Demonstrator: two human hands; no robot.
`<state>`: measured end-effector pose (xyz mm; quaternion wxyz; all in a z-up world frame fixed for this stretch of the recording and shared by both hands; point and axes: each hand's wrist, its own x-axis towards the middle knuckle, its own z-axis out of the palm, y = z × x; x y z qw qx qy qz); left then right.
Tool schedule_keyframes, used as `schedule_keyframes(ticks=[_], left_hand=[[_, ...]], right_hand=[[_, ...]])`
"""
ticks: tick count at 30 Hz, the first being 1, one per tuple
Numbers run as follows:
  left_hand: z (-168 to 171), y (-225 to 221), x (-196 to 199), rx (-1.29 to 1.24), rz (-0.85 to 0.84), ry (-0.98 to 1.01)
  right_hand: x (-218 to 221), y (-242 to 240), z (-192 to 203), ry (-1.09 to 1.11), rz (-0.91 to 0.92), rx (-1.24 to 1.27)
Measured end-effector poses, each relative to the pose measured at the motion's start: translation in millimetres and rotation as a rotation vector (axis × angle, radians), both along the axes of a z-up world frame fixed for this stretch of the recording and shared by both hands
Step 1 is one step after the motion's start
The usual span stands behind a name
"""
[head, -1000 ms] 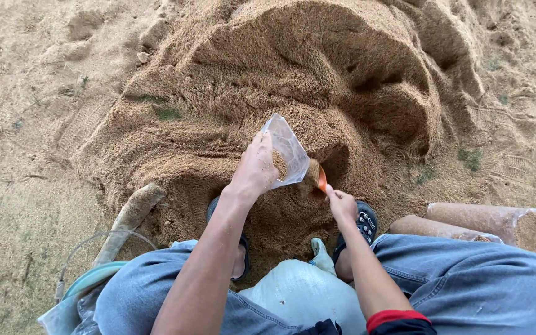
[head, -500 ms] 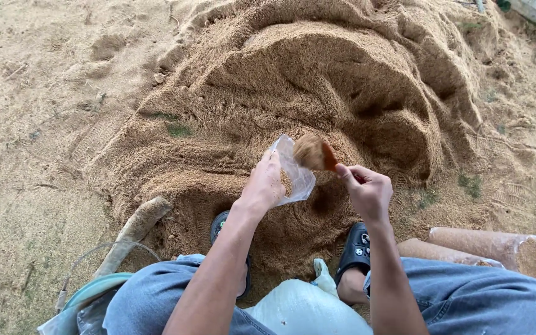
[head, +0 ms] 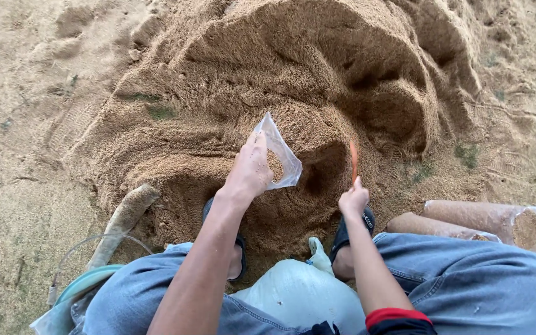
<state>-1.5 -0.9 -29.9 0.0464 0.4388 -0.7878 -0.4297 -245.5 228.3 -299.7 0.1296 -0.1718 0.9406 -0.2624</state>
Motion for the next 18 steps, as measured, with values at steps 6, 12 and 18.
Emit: schedule_keyframes(ticks=[6, 12, 18], left_hand=[[5, 1, 1, -0.035, -0.015, -0.005], [-4, -1, -4, -0.041, -0.058, -0.087], [9, 0, -6, 0.060, -0.024, -0.057]], right_hand=[[67, 25, -22, -0.329, 0.187, 0.039], [57, 26, -19, -0.320, -0.128, 0.119], [78, 6, 30, -0.428, 0.037, 0.238]])
